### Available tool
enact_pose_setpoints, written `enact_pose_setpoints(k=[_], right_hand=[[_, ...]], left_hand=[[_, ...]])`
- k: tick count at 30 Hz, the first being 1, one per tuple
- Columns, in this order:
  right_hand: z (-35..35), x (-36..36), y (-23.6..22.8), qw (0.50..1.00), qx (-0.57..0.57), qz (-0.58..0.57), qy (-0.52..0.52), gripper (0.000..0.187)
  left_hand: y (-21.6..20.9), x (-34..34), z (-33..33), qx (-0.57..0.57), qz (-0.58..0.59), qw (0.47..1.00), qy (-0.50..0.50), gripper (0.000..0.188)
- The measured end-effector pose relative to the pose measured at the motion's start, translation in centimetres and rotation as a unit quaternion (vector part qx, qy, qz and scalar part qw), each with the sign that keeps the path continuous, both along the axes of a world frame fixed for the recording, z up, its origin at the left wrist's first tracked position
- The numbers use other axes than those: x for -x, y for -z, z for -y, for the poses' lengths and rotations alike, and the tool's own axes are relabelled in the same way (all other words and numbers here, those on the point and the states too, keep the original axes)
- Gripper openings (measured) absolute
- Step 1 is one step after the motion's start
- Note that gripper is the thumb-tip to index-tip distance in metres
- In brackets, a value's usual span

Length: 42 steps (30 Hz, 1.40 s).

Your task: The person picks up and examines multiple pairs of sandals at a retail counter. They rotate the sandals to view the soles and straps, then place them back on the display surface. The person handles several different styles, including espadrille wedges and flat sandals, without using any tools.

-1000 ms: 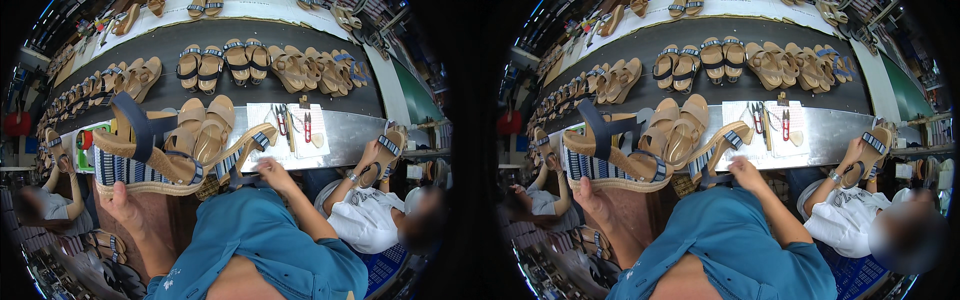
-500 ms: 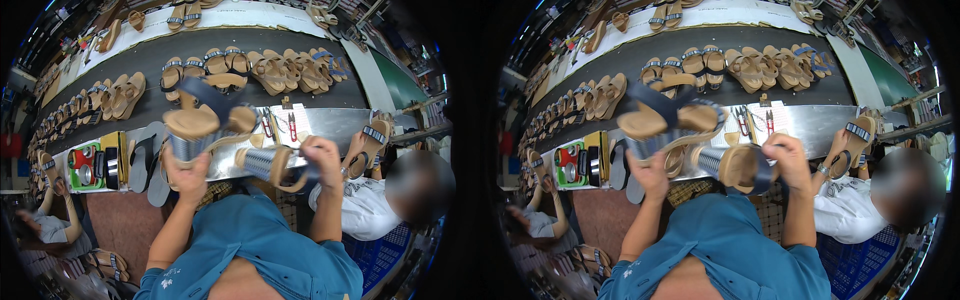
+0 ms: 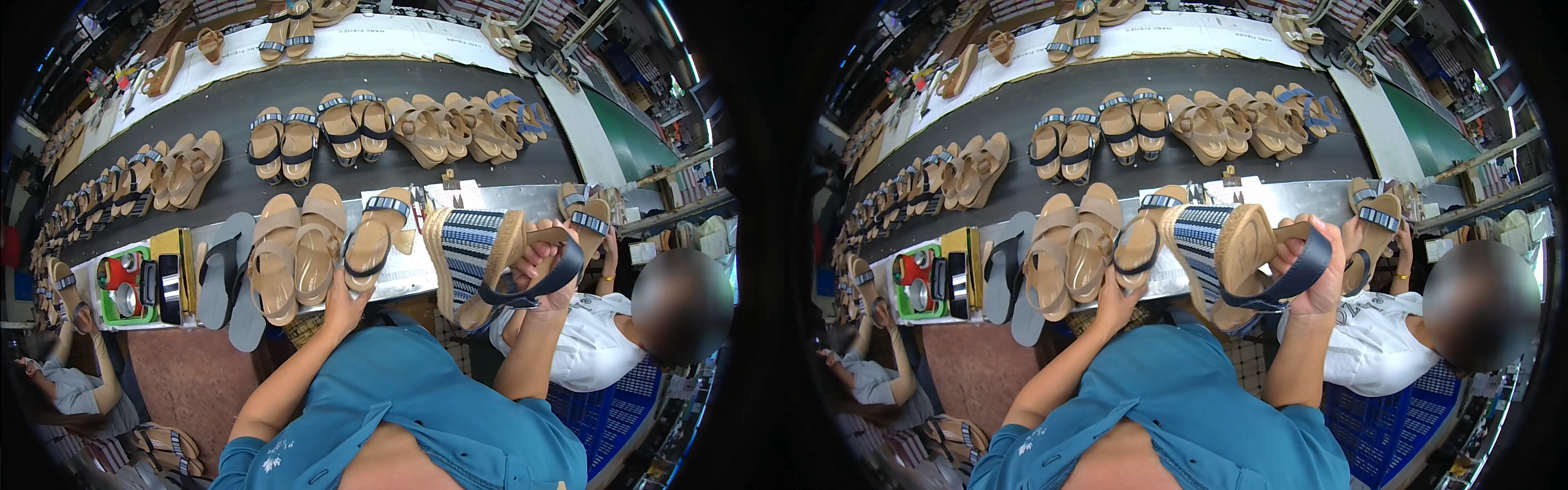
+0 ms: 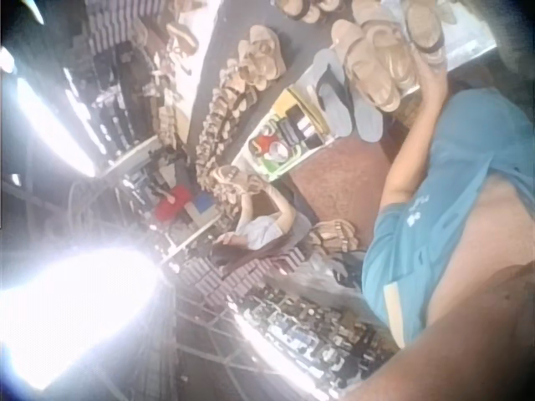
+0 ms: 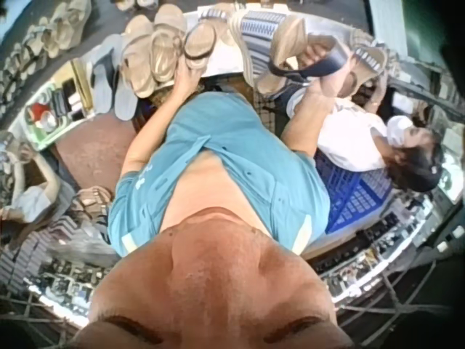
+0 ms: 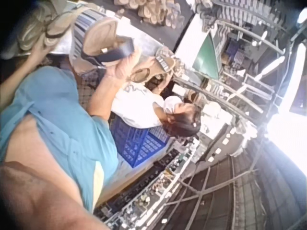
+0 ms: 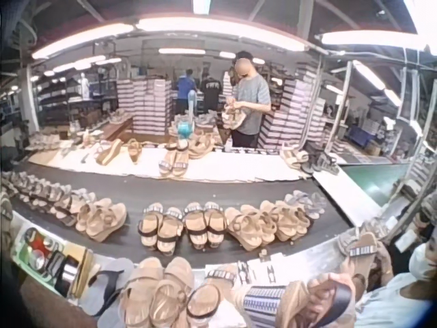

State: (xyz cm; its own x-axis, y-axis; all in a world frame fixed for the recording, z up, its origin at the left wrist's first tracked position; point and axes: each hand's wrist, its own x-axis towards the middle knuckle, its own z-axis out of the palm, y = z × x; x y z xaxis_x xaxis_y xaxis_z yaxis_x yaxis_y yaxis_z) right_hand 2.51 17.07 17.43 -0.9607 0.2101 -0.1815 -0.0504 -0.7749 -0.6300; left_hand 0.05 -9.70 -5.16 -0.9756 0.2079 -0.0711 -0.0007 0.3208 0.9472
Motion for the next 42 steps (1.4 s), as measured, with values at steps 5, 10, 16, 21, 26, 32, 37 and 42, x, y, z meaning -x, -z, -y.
enact_pose_setpoints(k=[5,10,16,21,26,32,37,42], right_hand=[[1.3,1.8,2.0,0.982,0.179,0.046,-0.039,0.029],[6.9,5.1,4.6,0.952,0.21,0.162,-0.15,0.037],[9.5,6.8,5.9,0.937,-0.341,0.081,0.001,0.041],[7.6,6.6,0.7,0.713,-0.662,-0.21,0.099,0.045],[8.3,7.1,-1.3,0.71,-0.633,-0.211,-0.224,0.064],[8.6,6.5,-1.1,0.78,-0.537,-0.175,-0.268,0.062],[9.4,5.8,-0.8,0.817,-0.499,-0.187,-0.222,0.05],[10.0,5.1,-1.0,0.862,-0.429,-0.131,-0.234,0.045]], left_hand=[[-11.8,2.0,5.2,0.084,0.175,0.954,0.228,0.067],[-19.9,3.5,4.3,-0.366,-0.081,0.92,0.117,0.075],[-20.0,3.5,4.6,-0.278,-0.037,0.959,0.036,0.047],[-19.9,3.3,4.4,-0.295,-0.029,0.954,0.032,0.047],[-19.7,3.3,4.4,-0.249,-0.053,0.965,0.063,0.049],[-18.9,3.0,4.5,-0.247,-0.083,0.963,0.073,0.053],[-18.9,3.2,4.7,-0.23,-0.129,0.959,0.104,0.057],[-18.7,3.3,4.8,-0.214,-0.136,0.96,0.119,0.057]])
